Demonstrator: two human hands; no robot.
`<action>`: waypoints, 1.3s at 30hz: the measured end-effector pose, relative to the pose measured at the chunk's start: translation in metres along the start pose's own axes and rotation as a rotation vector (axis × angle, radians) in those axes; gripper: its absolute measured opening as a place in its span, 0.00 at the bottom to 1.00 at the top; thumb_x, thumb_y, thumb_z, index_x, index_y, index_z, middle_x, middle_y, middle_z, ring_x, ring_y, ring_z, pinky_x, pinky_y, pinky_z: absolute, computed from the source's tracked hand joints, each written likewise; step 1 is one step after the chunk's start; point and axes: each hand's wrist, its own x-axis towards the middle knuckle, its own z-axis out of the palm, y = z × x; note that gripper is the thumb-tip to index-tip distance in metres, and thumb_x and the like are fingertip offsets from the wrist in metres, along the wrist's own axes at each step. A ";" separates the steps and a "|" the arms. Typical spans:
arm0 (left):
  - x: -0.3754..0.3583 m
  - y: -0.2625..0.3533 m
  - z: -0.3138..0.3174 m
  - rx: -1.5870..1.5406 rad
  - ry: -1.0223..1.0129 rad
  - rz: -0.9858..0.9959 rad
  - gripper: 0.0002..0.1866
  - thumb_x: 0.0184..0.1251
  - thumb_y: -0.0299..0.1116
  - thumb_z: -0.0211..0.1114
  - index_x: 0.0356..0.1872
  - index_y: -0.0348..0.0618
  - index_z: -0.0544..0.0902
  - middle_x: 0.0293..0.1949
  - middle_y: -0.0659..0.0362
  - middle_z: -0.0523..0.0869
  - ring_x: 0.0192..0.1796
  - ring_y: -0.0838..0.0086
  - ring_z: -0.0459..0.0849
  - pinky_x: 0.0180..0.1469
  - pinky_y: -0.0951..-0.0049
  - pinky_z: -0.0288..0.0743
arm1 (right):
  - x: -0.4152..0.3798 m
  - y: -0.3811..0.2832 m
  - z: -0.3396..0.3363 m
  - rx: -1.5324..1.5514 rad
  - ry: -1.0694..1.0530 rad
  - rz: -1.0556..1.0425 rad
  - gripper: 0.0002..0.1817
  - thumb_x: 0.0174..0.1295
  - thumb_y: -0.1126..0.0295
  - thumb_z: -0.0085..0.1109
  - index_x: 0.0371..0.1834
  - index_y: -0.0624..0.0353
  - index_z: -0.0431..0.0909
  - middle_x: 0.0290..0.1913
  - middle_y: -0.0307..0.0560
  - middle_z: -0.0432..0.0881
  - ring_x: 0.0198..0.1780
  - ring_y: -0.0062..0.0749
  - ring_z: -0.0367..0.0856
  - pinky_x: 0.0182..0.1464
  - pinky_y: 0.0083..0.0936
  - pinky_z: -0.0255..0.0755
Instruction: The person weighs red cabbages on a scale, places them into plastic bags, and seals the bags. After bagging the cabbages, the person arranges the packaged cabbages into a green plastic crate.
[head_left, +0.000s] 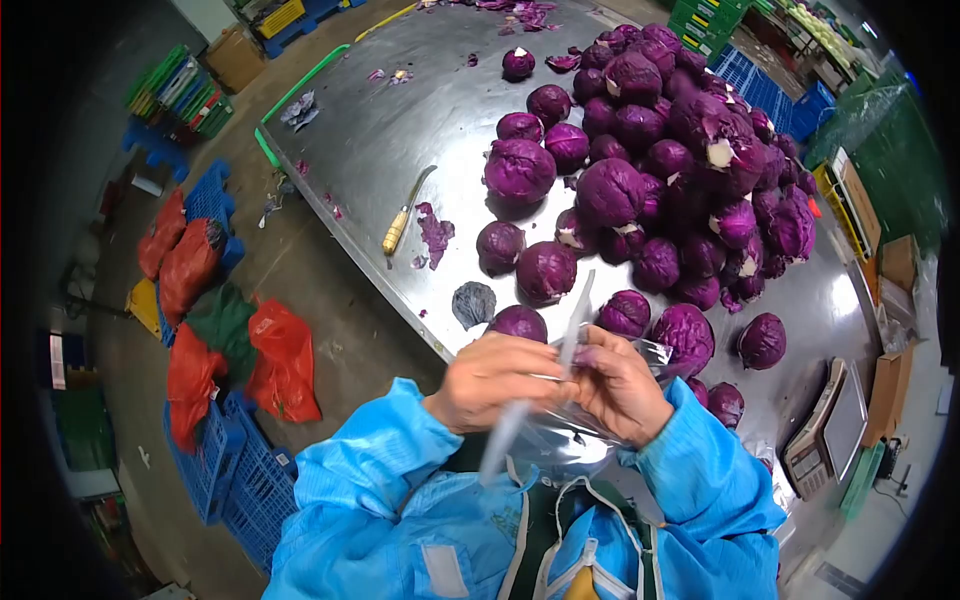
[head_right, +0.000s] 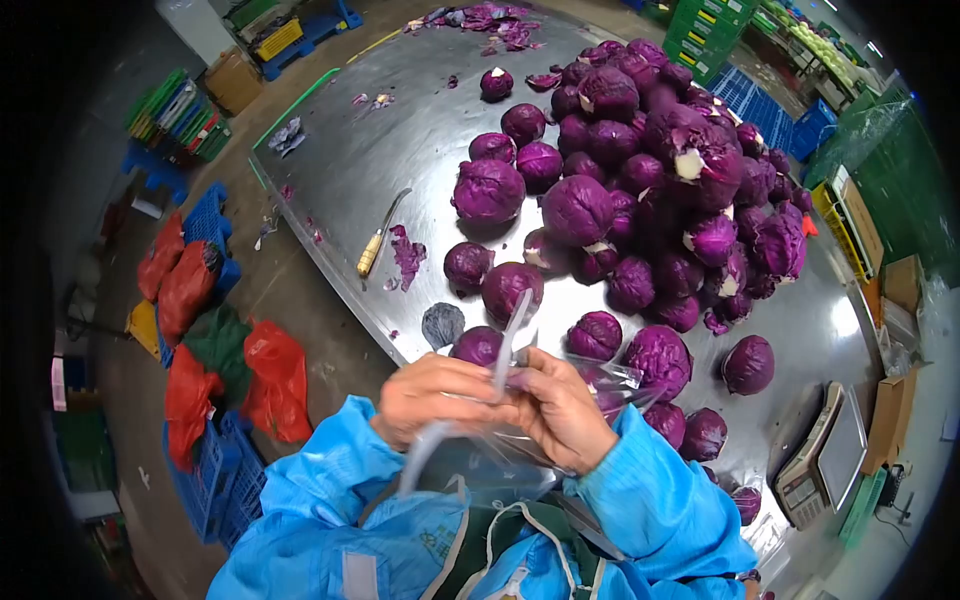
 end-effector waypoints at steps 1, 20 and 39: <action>-0.004 -0.007 -0.014 -0.038 0.046 -0.043 0.11 0.46 0.32 0.73 0.33 0.45 0.84 0.38 0.57 0.86 0.43 0.63 0.85 0.38 0.70 0.75 | 0.011 -0.003 0.011 -0.037 0.019 0.034 0.08 0.64 0.78 0.43 0.45 0.70 0.65 0.41 0.56 0.77 0.41 0.42 0.83 0.44 0.31 0.82; -0.056 -0.111 -0.156 -0.425 1.110 -0.496 0.15 0.72 0.48 0.48 0.35 0.47 0.70 0.31 0.60 0.73 0.35 0.68 0.76 0.37 0.65 0.73 | 0.443 -0.106 -0.022 -2.571 1.150 -0.269 0.39 0.49 0.49 0.64 0.58 0.67 0.66 0.49 0.61 0.76 0.50 0.56 0.74 0.49 0.54 0.65; 0.109 -0.216 -0.135 -0.135 -0.658 -0.912 0.15 0.54 0.33 0.68 0.45 0.43 0.81 0.26 0.62 0.82 0.25 0.83 0.74 0.27 0.79 0.65 | 0.180 -0.232 0.012 -0.921 0.167 -0.709 0.36 0.46 0.65 0.69 0.59 0.65 0.67 0.51 0.51 0.76 0.53 0.33 0.76 0.57 0.25 0.69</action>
